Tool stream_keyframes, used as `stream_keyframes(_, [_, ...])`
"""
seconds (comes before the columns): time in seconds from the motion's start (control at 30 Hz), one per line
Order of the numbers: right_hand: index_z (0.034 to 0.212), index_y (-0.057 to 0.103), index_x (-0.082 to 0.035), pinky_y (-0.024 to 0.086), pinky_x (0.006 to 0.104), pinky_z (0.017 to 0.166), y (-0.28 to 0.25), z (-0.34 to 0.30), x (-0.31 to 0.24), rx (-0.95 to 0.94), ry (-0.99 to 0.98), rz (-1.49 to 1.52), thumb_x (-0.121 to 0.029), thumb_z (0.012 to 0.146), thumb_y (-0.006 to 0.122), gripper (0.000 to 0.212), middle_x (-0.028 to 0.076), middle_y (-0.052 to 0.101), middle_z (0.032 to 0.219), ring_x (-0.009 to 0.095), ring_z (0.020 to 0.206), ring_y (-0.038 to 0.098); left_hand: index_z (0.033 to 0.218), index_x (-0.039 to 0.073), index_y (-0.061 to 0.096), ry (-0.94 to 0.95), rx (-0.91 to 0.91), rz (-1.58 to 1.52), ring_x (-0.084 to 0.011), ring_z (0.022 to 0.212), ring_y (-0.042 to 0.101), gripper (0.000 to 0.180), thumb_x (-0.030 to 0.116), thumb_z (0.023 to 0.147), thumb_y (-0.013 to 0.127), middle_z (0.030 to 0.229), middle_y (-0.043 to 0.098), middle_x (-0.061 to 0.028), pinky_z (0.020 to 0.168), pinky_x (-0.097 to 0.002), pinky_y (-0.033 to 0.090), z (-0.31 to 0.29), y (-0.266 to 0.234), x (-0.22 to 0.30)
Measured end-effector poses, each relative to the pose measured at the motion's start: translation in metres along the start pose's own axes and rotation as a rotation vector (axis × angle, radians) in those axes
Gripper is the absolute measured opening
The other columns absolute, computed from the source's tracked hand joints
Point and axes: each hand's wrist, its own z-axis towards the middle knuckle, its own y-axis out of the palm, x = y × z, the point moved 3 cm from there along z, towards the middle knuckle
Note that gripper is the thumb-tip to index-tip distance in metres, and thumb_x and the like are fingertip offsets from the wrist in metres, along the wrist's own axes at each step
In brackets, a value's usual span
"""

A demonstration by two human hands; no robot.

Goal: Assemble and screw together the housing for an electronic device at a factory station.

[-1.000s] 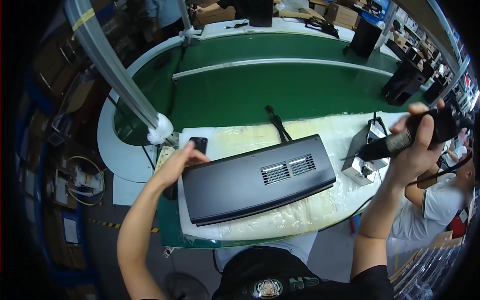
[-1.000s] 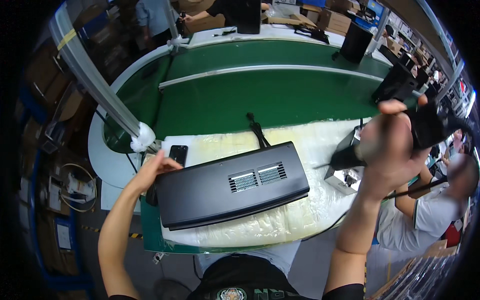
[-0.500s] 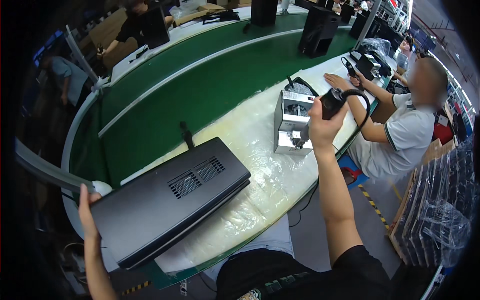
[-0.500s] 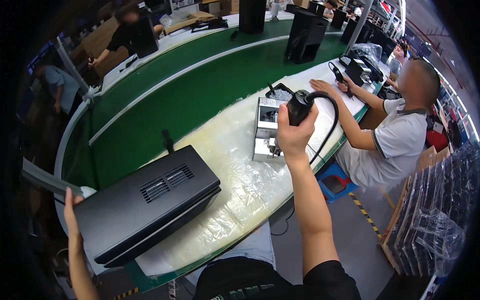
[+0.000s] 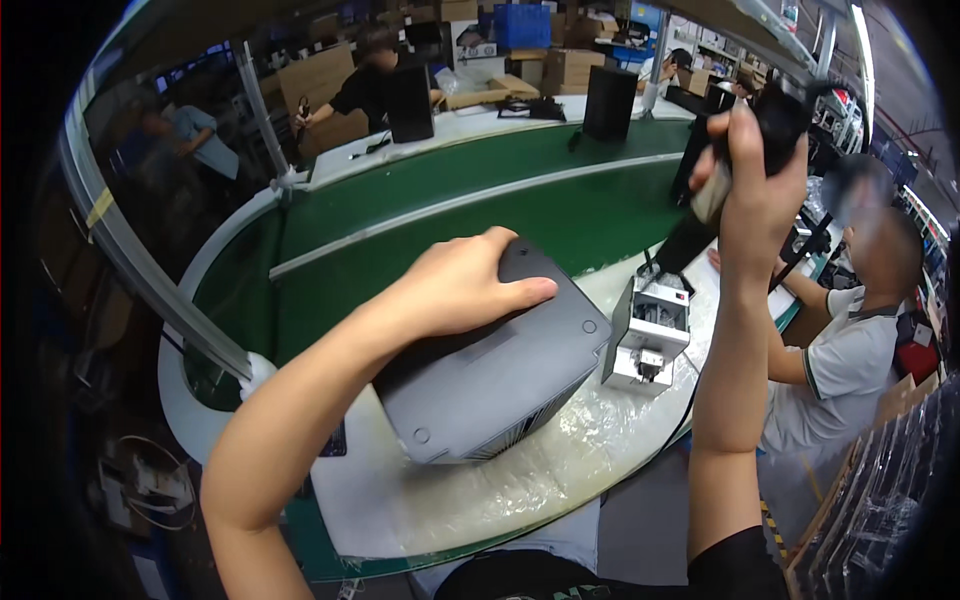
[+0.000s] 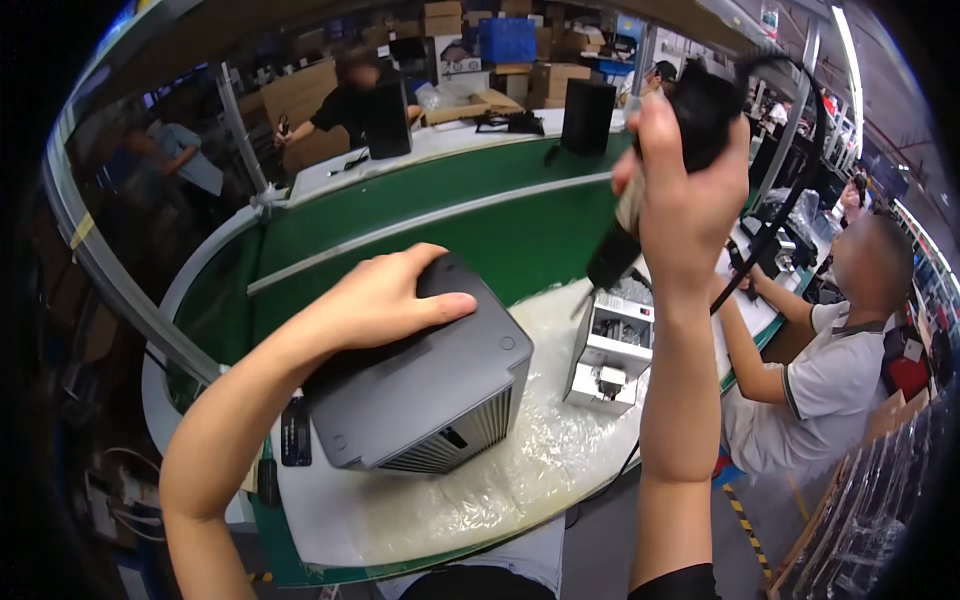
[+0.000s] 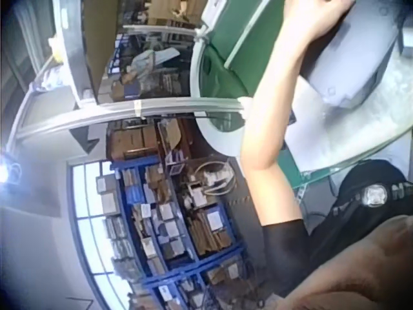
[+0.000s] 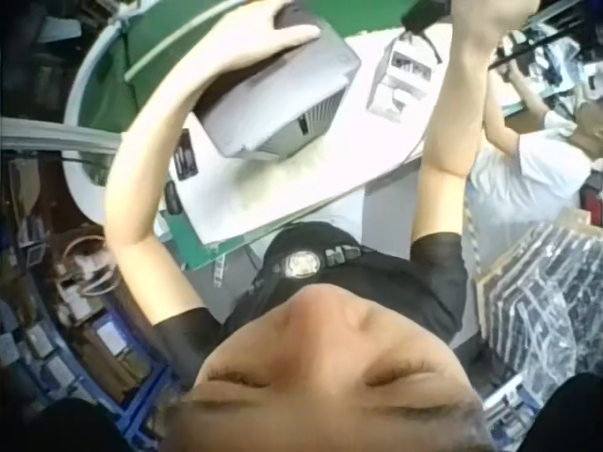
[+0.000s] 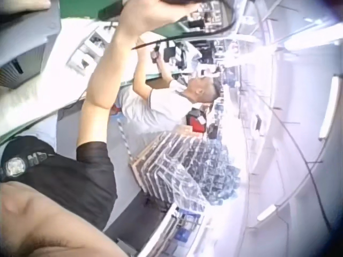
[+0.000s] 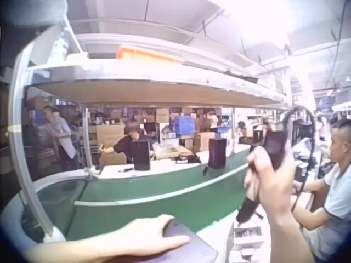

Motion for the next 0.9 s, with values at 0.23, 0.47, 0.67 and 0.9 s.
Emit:
stream_keyframes(0.23, [0.095, 0.052, -0.003, 0.044, 0.0230, 0.044, 0.062, 0.046, -0.037, 0.069, -0.102, 0.168, -0.021, 0.092, 0.065, 0.023, 0.004, 0.059, 0.073, 0.009, 0.049, 0.055, 0.125, -0.007, 0.057, 0.010, -0.043, -0.041, -0.0306, 0.101, 0.066, 0.073, 0.049, 0.081, 0.072, 0.109, 0.067, -0.0233, 0.090, -0.0359, 0.050, 0.031, 0.011, 0.000])
stream_keyframes(0.47, [0.097, 0.049, -0.002, 0.046, 0.0247, 0.044, 0.102, 0.043, -0.026, -0.033, -0.020, 0.169, -0.017, 0.092, 0.065, 0.023, 0.005, 0.057, 0.071, 0.010, 0.048, 0.055, 0.120, -0.004, 0.062, 0.006, -0.037, -0.100, -0.0278, 0.093, 0.068, 0.067, 0.049, 0.081, 0.072, 0.102, 0.069, -0.0205, 0.086, -0.0355, 0.051, 0.025, 0.011, -0.001])
stream_keyframes(0.67, [0.105, 0.050, 0.000, 0.047, 0.0254, 0.046, 0.116, 0.039, -0.012, -0.111, -0.006, 0.141, -0.018, 0.092, 0.065, 0.027, 0.005, 0.058, 0.074, 0.011, 0.050, 0.056, 0.120, -0.002, 0.063, 0.028, -0.023, -0.092, -0.0286, 0.090, 0.068, 0.067, 0.051, 0.080, 0.072, 0.099, 0.070, -0.0192, 0.086, -0.0360, 0.051, 0.026, 0.012, -0.003])
stream_keyframes(0.9, [0.106, 0.049, 0.000, 0.048, 0.0255, 0.049, 0.125, 0.034, -0.023, -0.165, -0.019, 0.052, -0.019, 0.091, 0.066, 0.029, 0.004, 0.057, 0.073, 0.011, 0.053, 0.055, 0.119, -0.002, 0.063, 0.025, -0.027, -0.047, -0.0301, 0.092, 0.069, 0.069, 0.054, 0.079, 0.071, 0.100, 0.070, -0.0198, 0.086, -0.0366, 0.051, 0.028, 0.011, -0.005])
